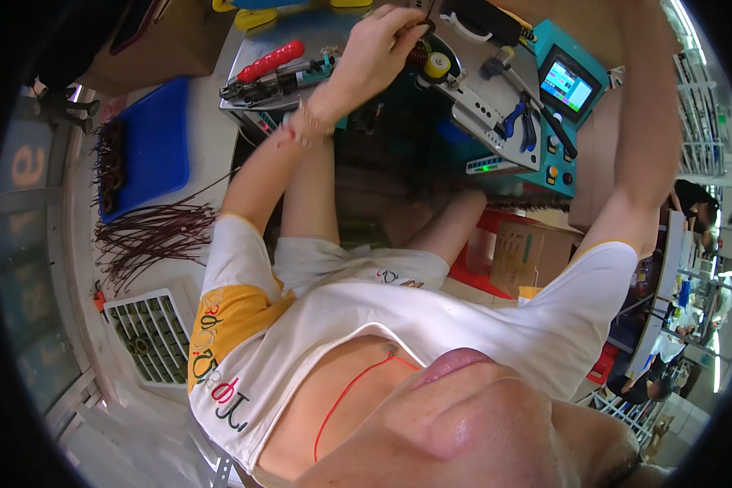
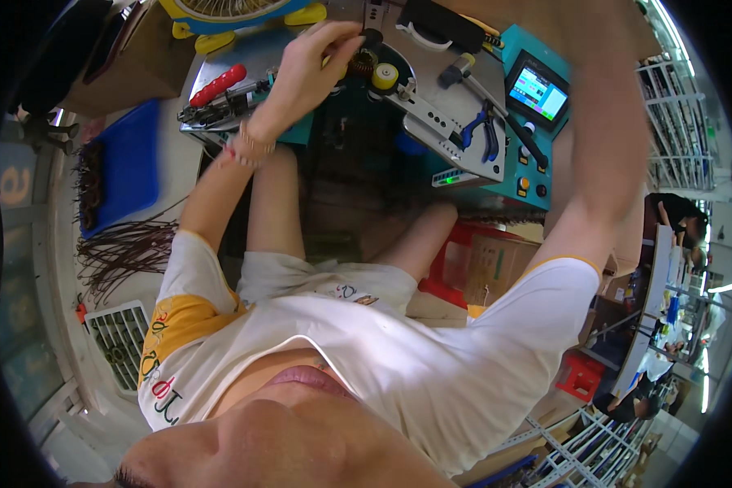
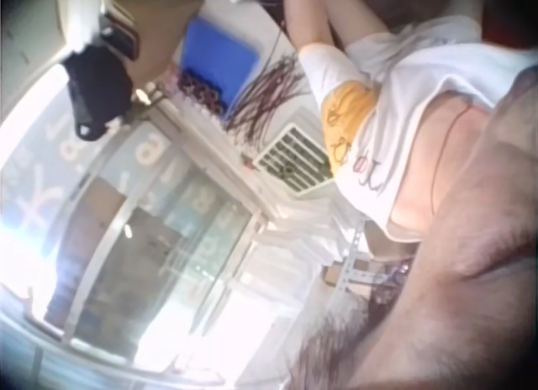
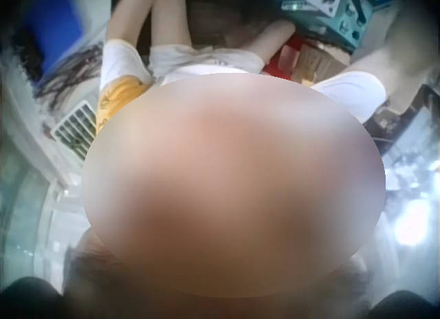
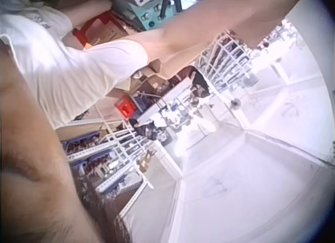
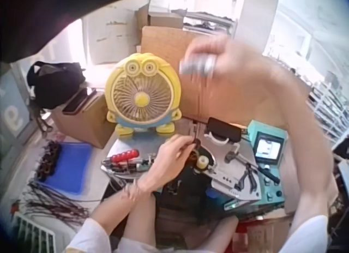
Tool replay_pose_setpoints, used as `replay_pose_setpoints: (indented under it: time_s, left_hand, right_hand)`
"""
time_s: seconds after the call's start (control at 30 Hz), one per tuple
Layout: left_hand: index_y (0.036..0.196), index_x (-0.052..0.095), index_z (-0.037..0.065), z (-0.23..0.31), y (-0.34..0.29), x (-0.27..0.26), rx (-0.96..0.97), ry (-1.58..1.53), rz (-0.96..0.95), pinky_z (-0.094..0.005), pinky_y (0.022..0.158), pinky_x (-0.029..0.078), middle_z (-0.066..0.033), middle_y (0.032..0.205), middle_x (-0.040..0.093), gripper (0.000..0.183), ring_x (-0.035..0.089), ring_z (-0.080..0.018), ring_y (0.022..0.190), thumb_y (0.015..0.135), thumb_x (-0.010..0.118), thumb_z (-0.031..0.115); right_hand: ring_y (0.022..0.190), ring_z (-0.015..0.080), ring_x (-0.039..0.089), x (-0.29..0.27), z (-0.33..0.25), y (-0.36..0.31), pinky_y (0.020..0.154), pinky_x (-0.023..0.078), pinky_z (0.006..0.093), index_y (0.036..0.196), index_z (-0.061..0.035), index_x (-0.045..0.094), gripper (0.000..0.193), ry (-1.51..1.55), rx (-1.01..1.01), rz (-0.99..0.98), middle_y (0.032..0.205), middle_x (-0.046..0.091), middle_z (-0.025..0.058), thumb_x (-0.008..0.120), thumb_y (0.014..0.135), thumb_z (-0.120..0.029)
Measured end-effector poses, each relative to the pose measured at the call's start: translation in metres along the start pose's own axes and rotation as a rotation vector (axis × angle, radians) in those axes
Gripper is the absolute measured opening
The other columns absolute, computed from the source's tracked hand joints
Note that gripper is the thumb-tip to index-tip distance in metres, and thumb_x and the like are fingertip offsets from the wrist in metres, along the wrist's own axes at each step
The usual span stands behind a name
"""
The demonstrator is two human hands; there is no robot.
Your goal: The recorder is threading and organizing electrical wires into an industrial wire-processing machine.
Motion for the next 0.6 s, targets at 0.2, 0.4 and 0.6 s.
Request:
replay_pose_setpoints:
  time_s: [0.2,0.4,0.6]
  left_hand:
    - [0.117,0.06,0.003,-0.053,-0.135,0.047,-0.712,-0.653,-0.014,-0.0248,0.072,0.053,-0.0045,0.099,0.065,0.018,0.062,-0.0094,0.088,0.101,0.058,0.009]
    - [0.119,0.059,0.003,-0.117,-0.192,0.072,-0.838,-0.444,0.058,-0.0272,0.073,0.053,-0.0055,0.1,0.065,0.021,0.062,-0.0129,0.091,0.099,0.057,0.008]
    - [0.117,0.061,0.0,-0.123,-0.17,0.08,-0.738,-0.323,0.145,-0.0356,0.069,0.05,-0.0163,0.095,0.066,0.027,0.062,-0.0247,0.079,0.092,0.062,0.011]
  right_hand:
    - [0.069,0.0197,0.07,0.145,0.087,-0.075,0.061,0.058,0.0314,0.095,0.0038,0.068,0.029,0.518,0.361,-0.224,0.079,0.07,0.013,0.061,0.1,-0.024]
    - [0.074,0.0126,0.068,0.199,0.114,-0.115,0.066,0.056,0.0259,0.11,-0.001,0.064,0.026,0.464,0.372,-0.244,0.096,0.067,0.0075,0.052,0.089,0.008]
    - [0.093,0.0266,0.065,0.19,0.098,-0.108,0.077,0.053,0.0331,0.112,-0.0015,0.065,0.03,0.105,-0.071,-0.071,0.112,0.06,0.0097,0.061,0.082,0.004]
Point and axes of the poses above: each hand's wrist, its own y-axis towards the middle knuckle, its own x-axis out of the palm, z = x × y, the point moved 10 cm from there along y, towards the middle knuckle
